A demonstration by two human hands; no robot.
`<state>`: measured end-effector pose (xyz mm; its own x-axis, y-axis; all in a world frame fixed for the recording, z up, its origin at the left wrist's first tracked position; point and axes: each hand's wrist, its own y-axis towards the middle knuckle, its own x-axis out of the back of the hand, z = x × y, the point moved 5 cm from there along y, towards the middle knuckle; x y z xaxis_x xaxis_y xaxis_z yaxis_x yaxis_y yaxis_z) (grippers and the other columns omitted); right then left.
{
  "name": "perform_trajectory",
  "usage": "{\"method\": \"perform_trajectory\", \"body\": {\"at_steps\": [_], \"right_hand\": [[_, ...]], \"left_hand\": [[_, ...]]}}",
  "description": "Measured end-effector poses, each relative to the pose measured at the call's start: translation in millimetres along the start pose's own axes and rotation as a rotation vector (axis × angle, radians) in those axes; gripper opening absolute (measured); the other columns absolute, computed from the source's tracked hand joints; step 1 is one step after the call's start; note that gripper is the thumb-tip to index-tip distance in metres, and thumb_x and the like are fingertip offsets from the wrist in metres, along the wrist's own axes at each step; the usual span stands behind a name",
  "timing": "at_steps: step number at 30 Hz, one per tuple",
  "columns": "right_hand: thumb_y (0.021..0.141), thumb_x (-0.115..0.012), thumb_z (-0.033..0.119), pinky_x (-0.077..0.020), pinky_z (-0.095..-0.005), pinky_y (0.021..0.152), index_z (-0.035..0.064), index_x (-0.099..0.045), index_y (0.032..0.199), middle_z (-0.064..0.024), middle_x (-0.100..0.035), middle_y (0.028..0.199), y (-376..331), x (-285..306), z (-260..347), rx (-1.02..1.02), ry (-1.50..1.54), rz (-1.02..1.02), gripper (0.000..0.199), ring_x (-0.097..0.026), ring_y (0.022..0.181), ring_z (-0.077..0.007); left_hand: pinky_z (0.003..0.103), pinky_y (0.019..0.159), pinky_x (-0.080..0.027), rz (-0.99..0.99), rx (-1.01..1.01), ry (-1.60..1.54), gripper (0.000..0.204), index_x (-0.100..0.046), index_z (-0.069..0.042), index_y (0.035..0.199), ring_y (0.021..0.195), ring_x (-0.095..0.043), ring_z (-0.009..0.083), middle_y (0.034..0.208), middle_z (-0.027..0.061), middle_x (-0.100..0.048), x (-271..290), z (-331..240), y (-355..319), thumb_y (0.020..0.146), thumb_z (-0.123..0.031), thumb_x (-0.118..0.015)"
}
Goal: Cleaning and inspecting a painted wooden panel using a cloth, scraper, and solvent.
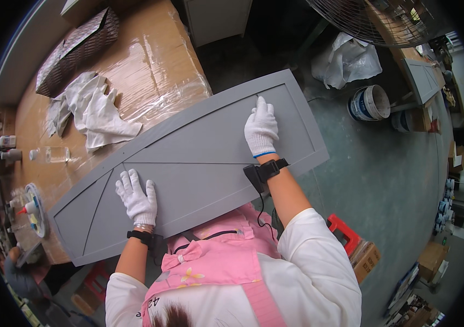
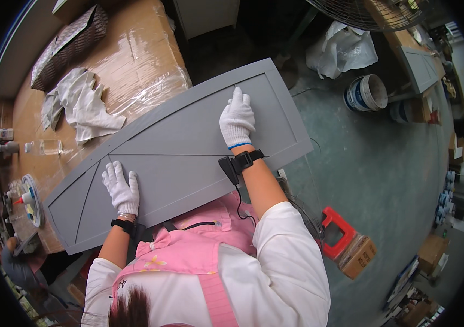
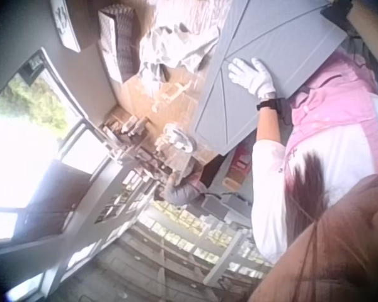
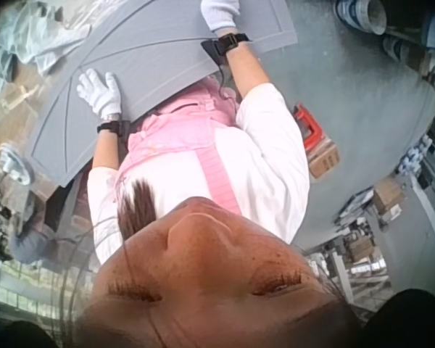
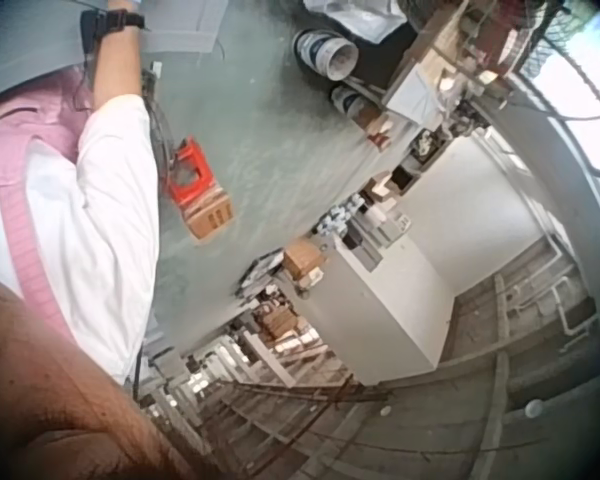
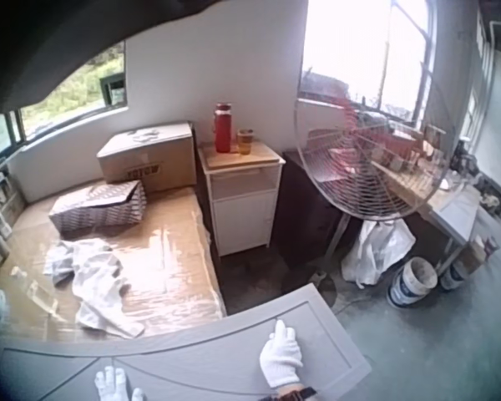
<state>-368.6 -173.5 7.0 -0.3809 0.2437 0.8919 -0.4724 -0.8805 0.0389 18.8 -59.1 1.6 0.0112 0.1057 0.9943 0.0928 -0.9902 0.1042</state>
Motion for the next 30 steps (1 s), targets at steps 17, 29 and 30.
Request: {"method": "perform_trajectory", "body": {"at_steps": [17,29,30], "right_hand": [[0.092,-0.054,0.012,-0.0550,-0.0465,0.075,0.0096,-0.051,0.130,-0.0148,-0.058,0.112,-9,1,-5,0.170,0.102,0.006,0.038,-0.065,0.090,-0.0376],[0.094,-0.054,0.015,-0.0496,-0.0451,0.090,0.0059,-0.057,0.126,-0.0168,-0.061,0.113,6,20,-32,0.081,0.322,-0.156,0.034,-0.060,0.102,-0.0385],[0.095,-0.055,0.016,-0.0494,-0.0448,0.091,0.0054,-0.058,0.125,-0.0169,-0.061,0.112,10,30,-39,0.051,0.336,-0.162,0.032,-0.060,0.103,-0.0375]], "left_hand": [[0.057,0.117,-0.022,-0.003,0.002,0.005,0.064,-0.039,-0.009,0.148,0.138,-0.030,0.0495,0.153,0.0223,-0.033,0,1,0,0.094,-0.040,-0.056],[0.057,0.117,-0.021,0.012,-0.010,-0.028,0.064,-0.040,-0.008,0.147,0.139,-0.028,0.0504,0.153,0.0230,-0.032,0,0,6,0.092,-0.036,-0.058],[0.057,0.117,-0.021,0.015,-0.007,-0.029,0.064,-0.040,-0.008,0.147,0.139,-0.028,0.0504,0.153,0.0231,-0.032,0,0,4,0.092,-0.036,-0.058]]}}
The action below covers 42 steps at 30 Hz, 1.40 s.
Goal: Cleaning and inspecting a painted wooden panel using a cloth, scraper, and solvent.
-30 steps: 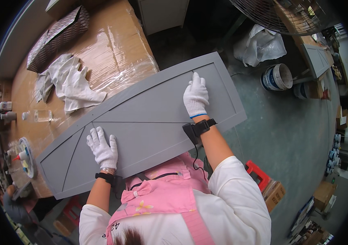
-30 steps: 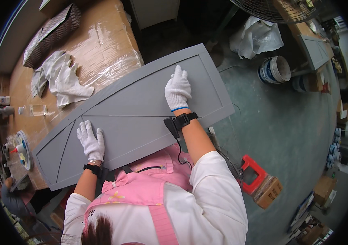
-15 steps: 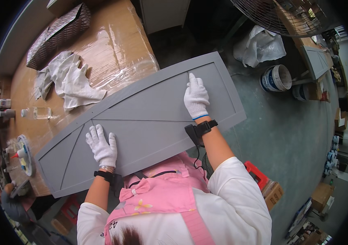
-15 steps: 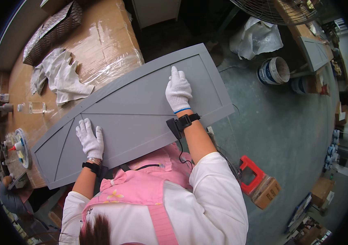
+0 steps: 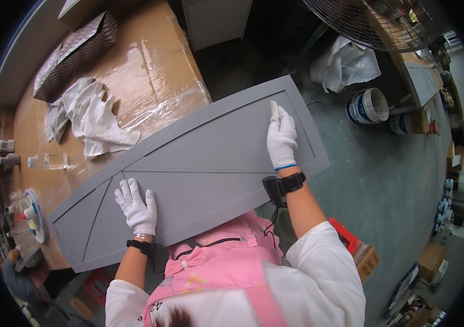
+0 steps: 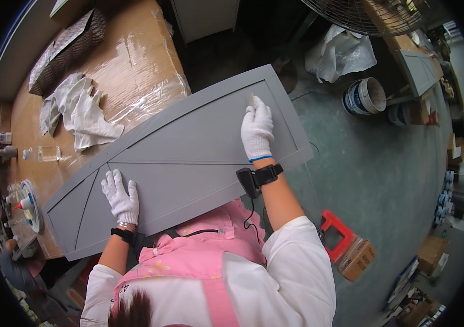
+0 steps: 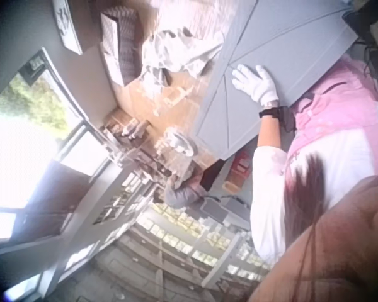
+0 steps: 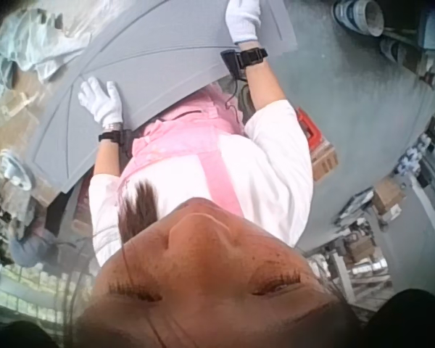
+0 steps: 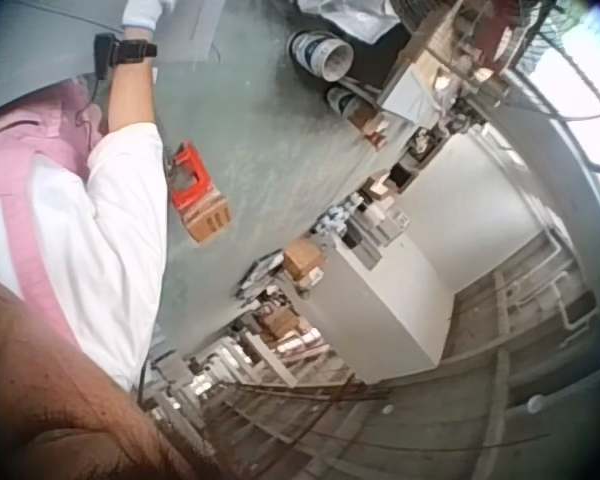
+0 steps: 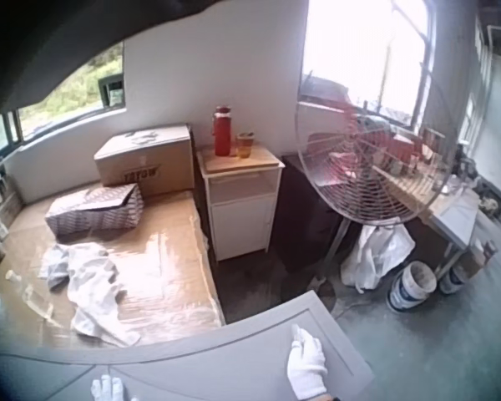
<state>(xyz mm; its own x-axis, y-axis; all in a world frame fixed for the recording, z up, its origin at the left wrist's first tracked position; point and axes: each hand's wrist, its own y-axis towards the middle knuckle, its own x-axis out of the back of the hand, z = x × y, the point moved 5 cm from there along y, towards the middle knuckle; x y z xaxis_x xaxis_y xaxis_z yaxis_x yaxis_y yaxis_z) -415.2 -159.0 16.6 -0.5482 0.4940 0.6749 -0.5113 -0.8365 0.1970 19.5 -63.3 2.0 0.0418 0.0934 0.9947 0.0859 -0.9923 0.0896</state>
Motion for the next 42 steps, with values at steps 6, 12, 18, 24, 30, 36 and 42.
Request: {"method": "perform_trajectory", "body": {"at_steps": [6,12,18,24,30,36,42], "right_hand": [[0.094,-0.060,0.014,-0.0506,-0.0345,0.083,-0.0021,-0.064,0.111,-0.0126,-0.064,0.101,2,33,-59,-0.190,0.189,0.005,0.023,-0.063,0.091,-0.0234],[0.099,-0.053,0.011,-0.0412,-0.0218,0.050,0.0006,-0.055,0.111,-0.0014,-0.054,0.077,-14,37,-63,-0.395,0.594,0.021,0.016,-0.046,0.056,-0.0047],[0.102,-0.046,0.011,-0.0501,-0.0233,0.058,0.0006,-0.049,0.112,-0.0079,-0.061,0.091,-9,37,-61,-0.439,0.655,0.080,0.014,-0.056,0.065,-0.0079],[0.101,-0.048,0.008,-0.0502,-0.0226,0.061,-0.0022,-0.050,0.119,-0.0083,-0.062,0.091,-3,35,-55,-0.487,0.615,0.154,0.021,-0.056,0.068,-0.0060],[0.099,-0.053,0.007,-0.0492,-0.0216,0.060,-0.0019,-0.052,0.115,-0.0039,-0.060,0.086,-3,30,-52,-0.416,0.604,0.162,0.018,-0.055,0.066,-0.0050],[0.097,-0.060,0.011,-0.0475,-0.0207,0.057,-0.0001,-0.056,0.107,-0.0007,-0.058,0.080,1,38,-57,-0.485,0.606,0.157,0.015,-0.054,0.063,-0.0045],[0.092,-0.067,0.015,-0.0478,-0.0271,0.059,0.0042,-0.063,0.094,-0.0016,-0.055,0.079,25,60,-45,-0.021,0.122,0.020,0.012,-0.054,0.067,-0.0105]], "left_hand": [[0.055,0.117,-0.021,0.071,0.003,-0.018,0.063,-0.040,-0.003,0.147,0.141,-0.025,0.0502,0.154,0.0246,-0.031,4,-2,-1,0.092,-0.027,-0.058],[0.054,0.118,-0.017,0.151,-0.016,-0.001,0.063,-0.034,0.003,0.149,0.144,-0.020,0.0476,0.155,0.0263,-0.027,0,-7,0,0.095,-0.028,-0.049],[0.050,0.120,-0.013,0.192,-0.041,0.068,0.062,-0.029,0.005,0.149,0.147,-0.019,0.0410,0.156,0.0253,-0.026,-2,-9,1,0.100,-0.033,-0.039],[0.050,0.120,-0.012,0.197,-0.041,0.105,0.064,-0.029,0.005,0.149,0.146,-0.019,0.0411,0.156,0.0253,-0.026,-5,-7,6,0.101,-0.036,-0.038],[0.054,0.120,-0.012,0.198,0.004,0.072,0.066,-0.026,0.002,0.151,0.147,-0.015,0.0446,0.158,0.0252,-0.021,-3,-5,-6,0.099,-0.035,-0.041],[0.054,0.120,-0.013,0.200,-0.033,0.049,0.064,-0.027,0.001,0.151,0.147,-0.015,0.0443,0.157,0.0254,-0.022,-3,-10,8,0.099,-0.034,-0.041],[0.054,0.120,-0.012,0.200,-0.019,0.063,0.065,-0.027,0.002,0.151,0.147,-0.015,0.0444,0.158,0.0252,-0.021,-4,-10,5,0.099,-0.034,-0.041]]}}
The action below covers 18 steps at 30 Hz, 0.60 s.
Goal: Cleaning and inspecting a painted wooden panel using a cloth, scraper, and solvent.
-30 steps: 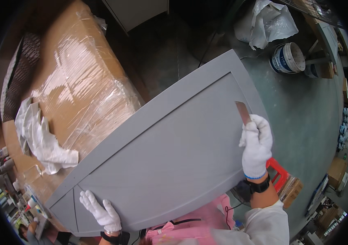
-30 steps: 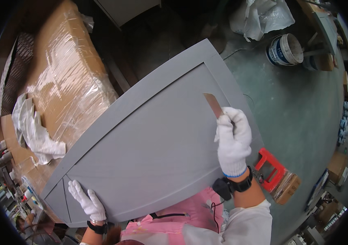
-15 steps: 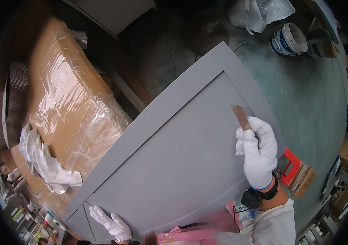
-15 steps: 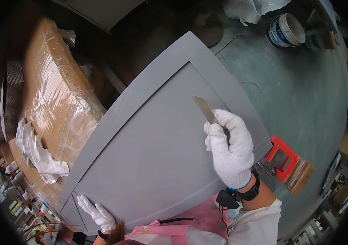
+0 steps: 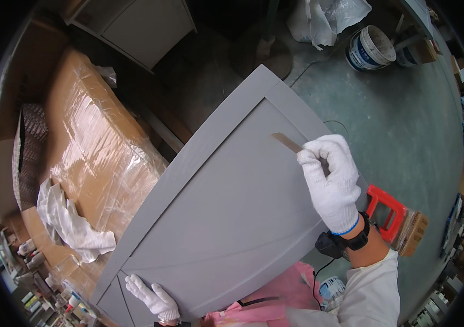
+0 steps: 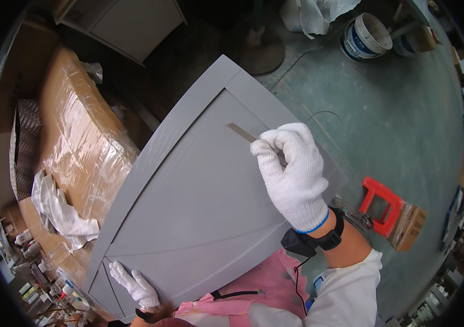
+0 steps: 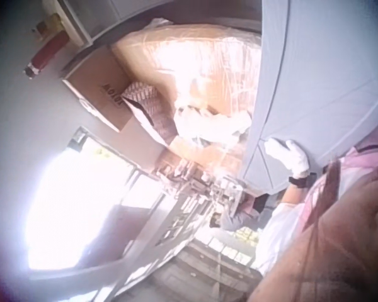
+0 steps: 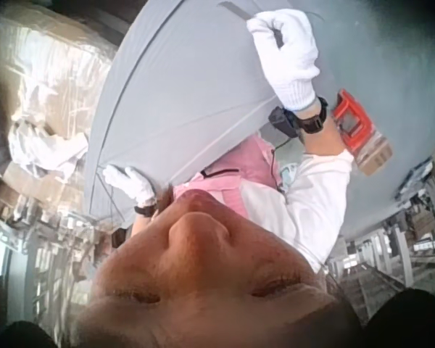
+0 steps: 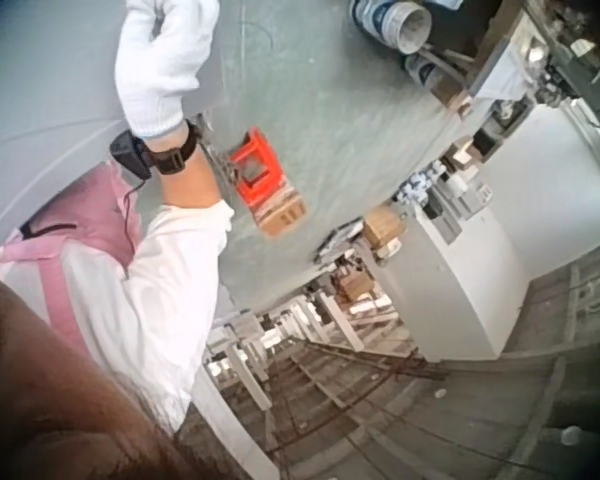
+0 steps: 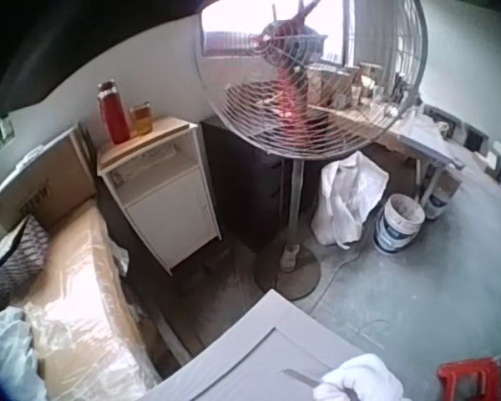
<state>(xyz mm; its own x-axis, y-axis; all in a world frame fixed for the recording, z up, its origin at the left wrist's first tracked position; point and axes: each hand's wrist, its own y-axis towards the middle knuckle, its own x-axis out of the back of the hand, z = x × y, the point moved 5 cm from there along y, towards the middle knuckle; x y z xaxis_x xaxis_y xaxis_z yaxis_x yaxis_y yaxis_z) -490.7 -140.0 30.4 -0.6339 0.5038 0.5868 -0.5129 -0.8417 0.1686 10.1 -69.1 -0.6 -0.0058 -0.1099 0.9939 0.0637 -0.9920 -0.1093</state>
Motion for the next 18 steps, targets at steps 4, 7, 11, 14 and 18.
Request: {"method": "perform_trajectory", "body": {"at_steps": [4,7,11,14,18], "right_hand": [[0.090,-0.069,0.021,-0.0479,-0.0321,0.060,0.0063,-0.064,0.093,-0.0057,-0.055,0.080,9,0,4,0.031,-0.180,0.053,0.016,-0.054,0.066,-0.0186],[0.092,-0.066,0.024,-0.0487,-0.0352,0.059,0.0067,-0.064,0.096,-0.0085,-0.056,0.081,19,-14,3,0.065,-0.232,0.139,0.018,-0.057,0.065,-0.0232],[0.095,-0.061,0.026,-0.0503,-0.0381,0.058,0.0068,-0.062,0.103,-0.0110,-0.058,0.082,31,-24,0,0.149,-0.322,0.100,0.021,-0.060,0.066,-0.0273],[0.091,-0.064,0.017,-0.0513,-0.0378,0.058,0.0036,-0.061,0.111,-0.0120,-0.058,0.082,34,-39,17,0.159,-0.410,0.216,0.024,-0.061,0.068,-0.0274],[0.088,-0.065,0.011,-0.0513,-0.0402,0.057,0.0028,-0.059,0.119,-0.0138,-0.056,0.082,22,-56,36,0.231,-0.416,0.312,0.032,-0.061,0.066,-0.0306]], "left_hand": [[0.051,0.120,-0.011,-0.024,0.003,0.024,0.065,-0.029,0.003,0.150,0.147,-0.018,0.0409,0.156,0.0246,-0.025,-1,0,-2,0.101,-0.040,-0.038],[0.050,0.120,-0.011,-0.024,0.010,0.020,0.065,-0.028,0.003,0.150,0.147,-0.018,0.0408,0.157,0.0246,-0.025,0,0,-10,0.102,-0.040,-0.037],[0.053,0.120,-0.011,0.003,-0.005,-0.007,0.065,-0.027,0.002,0.151,0.147,-0.015,0.0431,0.157,0.0250,-0.022,-2,-1,1,0.100,-0.035,-0.039],[0.054,0.120,-0.011,0.013,0.013,-0.019,0.064,-0.027,0.002,0.151,0.147,-0.014,0.0444,0.158,0.0252,-0.021,-2,2,-1,0.099,-0.033,-0.041],[0.054,0.120,-0.011,0.007,0.010,-0.009,0.064,-0.027,0.002,0.151,0.147,-0.015,0.0448,0.157,0.0258,-0.022,0,3,-3,0.099,-0.031,-0.041]]}}
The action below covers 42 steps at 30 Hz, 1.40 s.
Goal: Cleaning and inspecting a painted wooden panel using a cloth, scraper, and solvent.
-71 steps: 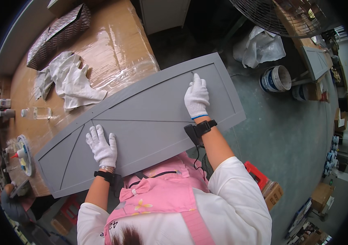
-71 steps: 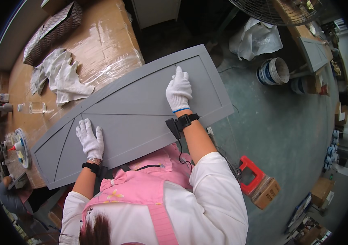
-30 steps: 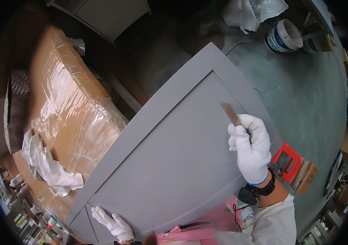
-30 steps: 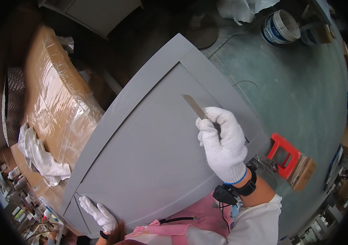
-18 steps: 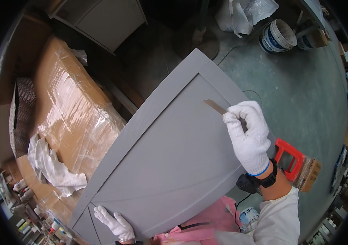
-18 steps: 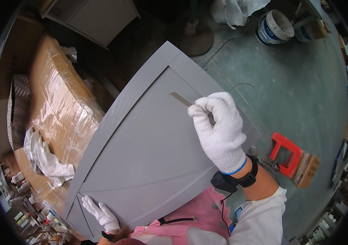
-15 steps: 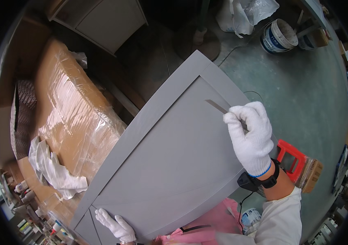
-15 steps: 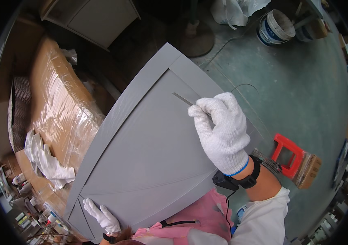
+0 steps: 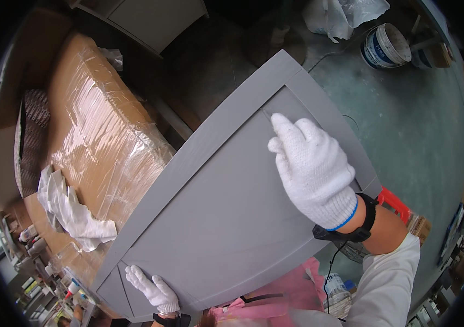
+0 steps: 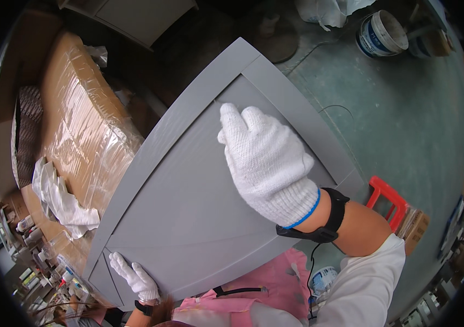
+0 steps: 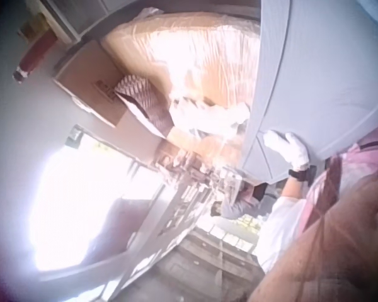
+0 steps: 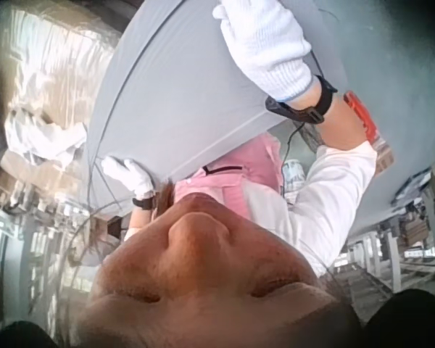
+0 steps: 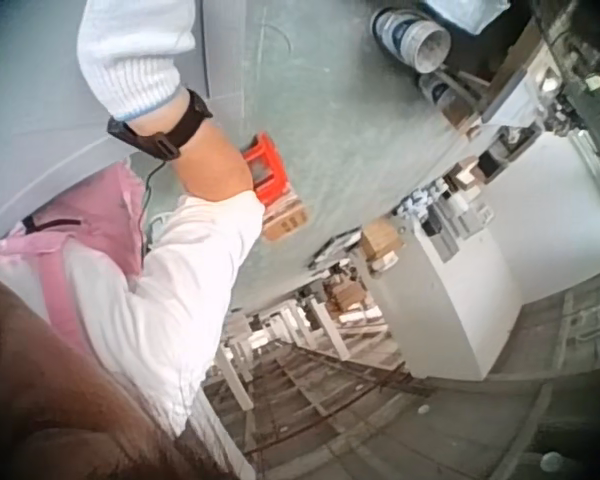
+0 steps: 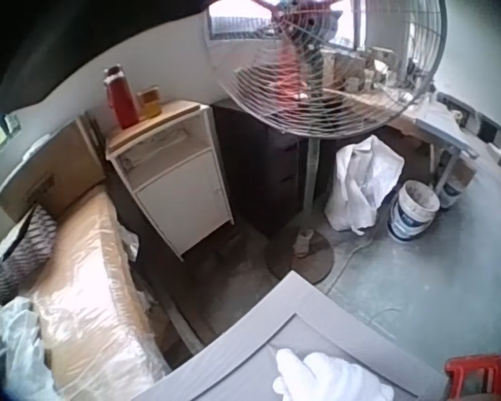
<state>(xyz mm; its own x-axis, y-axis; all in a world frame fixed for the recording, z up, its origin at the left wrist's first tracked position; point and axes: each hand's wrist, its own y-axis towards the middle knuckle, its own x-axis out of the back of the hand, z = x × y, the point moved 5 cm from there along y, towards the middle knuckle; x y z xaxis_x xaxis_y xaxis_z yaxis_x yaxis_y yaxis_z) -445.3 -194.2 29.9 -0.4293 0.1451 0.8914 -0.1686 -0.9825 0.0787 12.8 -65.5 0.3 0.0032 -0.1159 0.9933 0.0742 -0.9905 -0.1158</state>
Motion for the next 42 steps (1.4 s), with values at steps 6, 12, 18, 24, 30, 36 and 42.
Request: {"method": "perform_trajectory", "body": {"at_steps": [6,12,18,24,30,36,42], "right_hand": [[0.089,-0.060,0.010,-0.0514,-0.0362,0.052,-0.0091,-0.049,0.127,-0.0148,-0.056,0.083,-16,-33,43,0.065,0.092,0.130,0.044,-0.060,0.067,-0.0253],[0.093,-0.054,0.012,-0.0531,-0.0326,0.053,-0.0149,-0.044,0.129,-0.0175,-0.057,0.087,-19,-36,47,0.108,0.068,0.100,0.045,-0.061,0.071,-0.0246],[0.090,-0.056,0.008,-0.0526,-0.0342,0.055,-0.0117,-0.046,0.128,-0.0163,-0.056,0.085,-26,-53,51,0.060,0.096,0.157,0.044,-0.060,0.071,-0.0253],[0.085,-0.061,0.001,-0.0544,-0.0376,0.061,-0.0034,-0.049,0.131,-0.0159,-0.057,0.090,-22,-32,24,-0.041,0.083,-0.006,0.047,-0.063,0.076,-0.0294],[0.085,-0.059,0.001,-0.0541,-0.0382,0.061,-0.0046,-0.047,0.131,-0.0172,-0.056,0.091,-20,-32,35,0.016,0.162,0.052,0.047,-0.062,0.075,-0.0302],[0.086,-0.059,0.001,-0.0536,-0.0380,0.062,-0.0021,-0.051,0.128,-0.0166,-0.056,0.091,-24,-38,41,0.079,0.157,0.090,0.042,-0.062,0.075,-0.0309],[0.089,-0.062,0.011,-0.0538,-0.0377,0.062,0.0048,-0.060,0.109,-0.0129,-0.059,0.085,-13,-20,15,0.053,0.148,-0.007,0.021,-0.060,0.073,-0.0273]], "left_hand": [[0.054,0.120,-0.012,-0.020,-0.008,-0.003,0.064,-0.029,0.002,0.150,0.146,-0.016,0.0462,0.156,0.0267,-0.024,0,-3,2,0.098,-0.032,-0.043],[0.054,0.119,-0.015,-0.035,0.004,-0.015,0.062,-0.030,0.004,0.149,0.145,-0.018,0.0472,0.155,0.0271,-0.025,1,-4,2,0.099,-0.030,-0.043],[0.054,0.119,-0.015,-0.029,0.005,-0.033,0.061,-0.031,0.004,0.149,0.146,-0.016,0.0468,0.155,0.0270,-0.025,3,-5,2,0.099,-0.028,-0.043],[0.054,0.119,-0.014,-0.054,-0.001,-0.049,0.061,-0.031,0.003,0.149,0.146,-0.016,0.0467,0.156,0.0269,-0.025,0,-1,0,0.099,-0.029,-0.043],[0.054,0.119,-0.014,-0.066,-0.018,-0.052,0.061,-0.032,0.002,0.149,0.145,-0.017,0.0471,0.155,0.0263,-0.027,0,-1,1,0.098,-0.030,-0.043],[0.054,0.119,-0.014,-0.059,0.003,-0.058,0.061,-0.032,0.003,0.149,0.145,-0.018,0.0476,0.155,0.0269,-0.027,1,-2,1,0.098,-0.030,-0.044],[0.053,0.119,-0.015,-0.087,-0.048,-0.056,0.061,-0.032,0.003,0.149,0.145,-0.018,0.0480,0.155,0.0264,-0.026,-1,0,1,0.097,-0.026,-0.046]]}}
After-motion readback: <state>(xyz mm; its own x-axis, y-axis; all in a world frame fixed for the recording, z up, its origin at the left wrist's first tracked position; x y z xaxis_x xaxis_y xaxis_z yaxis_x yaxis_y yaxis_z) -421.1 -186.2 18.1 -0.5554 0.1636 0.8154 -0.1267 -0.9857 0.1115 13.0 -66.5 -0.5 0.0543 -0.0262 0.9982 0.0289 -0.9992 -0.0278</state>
